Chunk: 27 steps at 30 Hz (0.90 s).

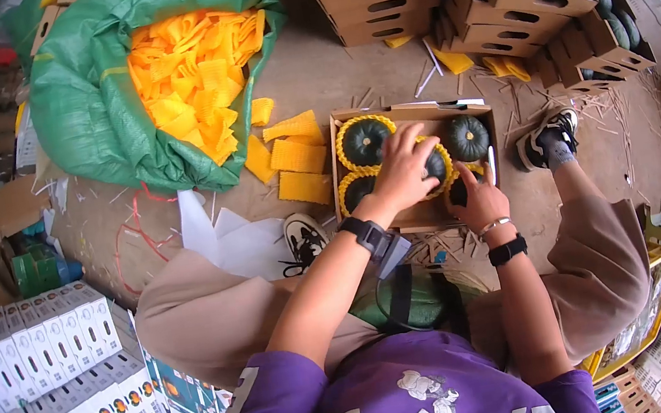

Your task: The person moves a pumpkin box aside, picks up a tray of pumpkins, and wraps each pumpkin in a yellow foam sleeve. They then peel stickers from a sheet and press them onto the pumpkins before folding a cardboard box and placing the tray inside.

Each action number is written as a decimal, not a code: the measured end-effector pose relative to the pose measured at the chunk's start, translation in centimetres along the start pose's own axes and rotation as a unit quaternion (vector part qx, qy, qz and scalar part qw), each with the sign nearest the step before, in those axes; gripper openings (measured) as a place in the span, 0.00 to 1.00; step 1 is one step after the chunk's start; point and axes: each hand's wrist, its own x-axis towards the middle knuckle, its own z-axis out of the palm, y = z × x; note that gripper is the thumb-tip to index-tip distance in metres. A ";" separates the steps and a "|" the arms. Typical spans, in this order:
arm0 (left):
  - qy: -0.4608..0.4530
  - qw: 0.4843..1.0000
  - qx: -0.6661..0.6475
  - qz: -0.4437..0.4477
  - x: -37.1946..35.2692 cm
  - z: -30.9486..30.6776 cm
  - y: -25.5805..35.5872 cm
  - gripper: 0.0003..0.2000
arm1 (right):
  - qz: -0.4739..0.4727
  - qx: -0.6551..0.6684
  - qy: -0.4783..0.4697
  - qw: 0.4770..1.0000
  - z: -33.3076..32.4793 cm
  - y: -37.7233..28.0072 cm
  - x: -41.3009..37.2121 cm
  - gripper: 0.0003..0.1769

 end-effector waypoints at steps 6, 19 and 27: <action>-0.074 0.909 0.160 -0.378 -9.9 -5.5 -19.1 0.13 | -0.111 0.173 0.057 0.977 -2.2 -2.9 -0.7 0.28; -0.125 0.930 -0.138 -0.318 -5.6 -13.6 -5.2 0.34 | -0.174 0.420 -0.015 0.891 -2.2 -8.1 -2.5 0.32; -0.158 0.937 -0.184 -0.251 -9.0 -11.5 5.9 0.12 | -0.296 0.359 -0.132 0.875 -2.0 -5.9 -5.7 0.11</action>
